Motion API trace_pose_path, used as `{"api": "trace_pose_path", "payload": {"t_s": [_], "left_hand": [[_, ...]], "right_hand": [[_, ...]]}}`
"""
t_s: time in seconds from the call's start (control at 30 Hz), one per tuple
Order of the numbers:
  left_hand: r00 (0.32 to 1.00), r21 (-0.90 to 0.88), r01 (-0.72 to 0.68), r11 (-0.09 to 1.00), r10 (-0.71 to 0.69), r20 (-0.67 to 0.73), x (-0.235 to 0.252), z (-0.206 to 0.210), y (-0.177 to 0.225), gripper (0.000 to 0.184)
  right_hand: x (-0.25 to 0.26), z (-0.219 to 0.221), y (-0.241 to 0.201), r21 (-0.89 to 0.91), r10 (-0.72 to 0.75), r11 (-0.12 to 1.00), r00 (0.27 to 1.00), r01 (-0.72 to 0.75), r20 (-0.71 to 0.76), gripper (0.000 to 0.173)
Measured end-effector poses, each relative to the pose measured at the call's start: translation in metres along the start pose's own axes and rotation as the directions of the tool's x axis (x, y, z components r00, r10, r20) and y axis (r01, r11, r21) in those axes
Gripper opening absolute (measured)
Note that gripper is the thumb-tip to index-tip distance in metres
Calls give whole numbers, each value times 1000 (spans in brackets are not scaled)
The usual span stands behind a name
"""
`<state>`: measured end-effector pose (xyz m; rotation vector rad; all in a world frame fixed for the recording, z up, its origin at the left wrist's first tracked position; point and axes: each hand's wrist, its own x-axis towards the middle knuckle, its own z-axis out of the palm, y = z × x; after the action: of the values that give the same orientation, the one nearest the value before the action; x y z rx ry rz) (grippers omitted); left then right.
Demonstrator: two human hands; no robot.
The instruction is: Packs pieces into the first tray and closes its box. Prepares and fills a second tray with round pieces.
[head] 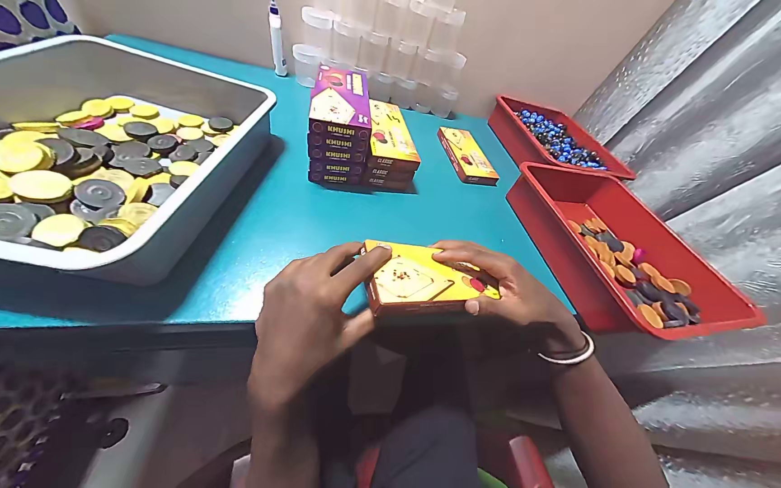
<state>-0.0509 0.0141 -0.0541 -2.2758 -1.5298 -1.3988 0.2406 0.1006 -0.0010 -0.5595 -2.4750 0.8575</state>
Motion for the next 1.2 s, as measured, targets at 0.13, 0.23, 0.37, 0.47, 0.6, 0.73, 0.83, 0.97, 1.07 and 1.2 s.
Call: {"api": "trace_pose_path", "payload": {"t_s": [0.13,0.23,0.37,0.47,0.6,0.73,0.83,0.97,1.07,1.2], "left_hand": [[1000,-51,-5,999,6,17,-2,-3,0,65],[1000,-60,-10,998,11,20,-3,-4,-1,61],[999,-87,-27,996,29,19,-2,-4,-1,57],[999,-107,12,994,-8,37,-4,-4,2,55],[986,-45,142,989,-137,96,-5,-3,12,54],[976,15,175,984,-175,132,-4,-2,13,54],[972,11,191,982,-191,136,-4,-2,12,55],[964,10,226,974,-225,139,-2,-3,15,71],[962,0,246,969,-244,122,-2,-3,14,76],[965,-122,255,959,-244,95,-4,-3,10,76]], "right_hand": [[-1,0,0,-19,-5,1000,1000,5,5,64],[0,0,1,-33,-18,999,1000,18,7,65],[0,-1,1,-24,-35,999,999,35,7,64],[-1,0,2,-32,-38,999,999,38,2,64],[-2,1,2,-53,-22,998,999,20,-24,62],[-2,2,3,-111,-22,994,999,19,-28,63],[-2,3,5,-128,-25,992,999,20,-37,64],[-2,3,4,-116,-17,993,999,11,-49,64],[-2,3,2,-114,-23,993,998,16,-61,64],[-3,8,-2,-137,-23,990,996,11,-84,63]]}}
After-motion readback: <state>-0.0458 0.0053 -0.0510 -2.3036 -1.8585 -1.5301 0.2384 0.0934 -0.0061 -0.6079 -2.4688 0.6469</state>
